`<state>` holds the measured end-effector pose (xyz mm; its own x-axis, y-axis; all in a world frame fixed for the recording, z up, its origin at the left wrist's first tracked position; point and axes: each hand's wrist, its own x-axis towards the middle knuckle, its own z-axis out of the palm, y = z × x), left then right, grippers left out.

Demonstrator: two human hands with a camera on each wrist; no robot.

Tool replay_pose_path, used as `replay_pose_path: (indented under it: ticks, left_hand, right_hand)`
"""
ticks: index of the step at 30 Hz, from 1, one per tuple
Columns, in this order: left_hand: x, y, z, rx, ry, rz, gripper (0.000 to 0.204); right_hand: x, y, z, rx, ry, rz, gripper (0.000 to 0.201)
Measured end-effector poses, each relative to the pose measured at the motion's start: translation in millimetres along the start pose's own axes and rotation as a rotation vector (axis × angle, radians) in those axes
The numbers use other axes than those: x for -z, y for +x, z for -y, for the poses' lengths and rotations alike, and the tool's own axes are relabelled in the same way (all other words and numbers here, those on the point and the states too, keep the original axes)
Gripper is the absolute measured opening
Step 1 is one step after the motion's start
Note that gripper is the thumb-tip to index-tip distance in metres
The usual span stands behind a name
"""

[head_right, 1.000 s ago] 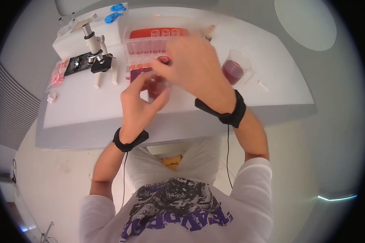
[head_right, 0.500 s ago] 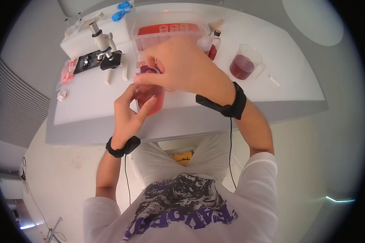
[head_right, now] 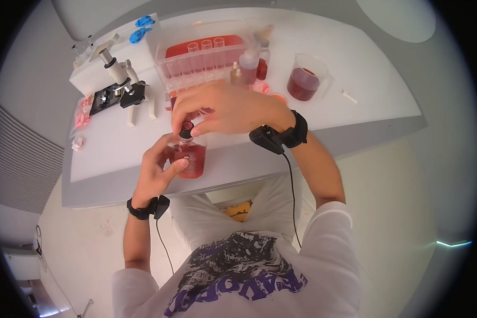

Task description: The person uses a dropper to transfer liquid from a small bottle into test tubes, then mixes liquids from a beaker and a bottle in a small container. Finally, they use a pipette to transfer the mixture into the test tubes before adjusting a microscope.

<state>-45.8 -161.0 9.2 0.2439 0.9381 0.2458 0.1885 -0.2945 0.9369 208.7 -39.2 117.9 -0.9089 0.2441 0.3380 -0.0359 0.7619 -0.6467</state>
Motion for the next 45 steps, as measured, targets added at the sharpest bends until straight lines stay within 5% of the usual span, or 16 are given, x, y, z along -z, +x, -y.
replay_pose_path:
  ticks: [2,5,7,11,13,17,24,45]
  left_hand:
    - [1,2,-3,0.029,0.016,0.017,0.056]
    - [0,4,-10,0.016,-0.1,0.03,0.058]
    - [1,5,-9,0.047,-0.055,0.013,0.057]
    - [1,16,-2,0.039,0.07,-0.073,0.056]
    - [3,25,7,-0.062,0.283,-0.134,0.055]
    - [9,38,3,0.002,0.406,-0.107,0.055]
    - [16,58,5,0.052,0.591,-0.038,0.056]
    - [17,92,-14,0.026,0.803,0.138,0.048]
  right_hand:
    - [2,-5,-6,-0.044,0.069,-0.009,0.024]
    - [10,-13,-23,0.14,0.075,-0.081,0.024]
    - [14,-21,-27,-0.09,0.245,-0.278,0.026]
    - [15,-38,-76,-0.142,0.568,-0.594,0.03]
    - [9,-43,-111,-0.093,0.699,-0.629,0.033]
    - [3,-52,-164,0.073,0.968,-0.618,0.035]
    - [-25,-66,-201,0.06,1.209,-0.861,0.037]
    - [-12,-81,-194,0.138,1.128,-0.68,0.04]
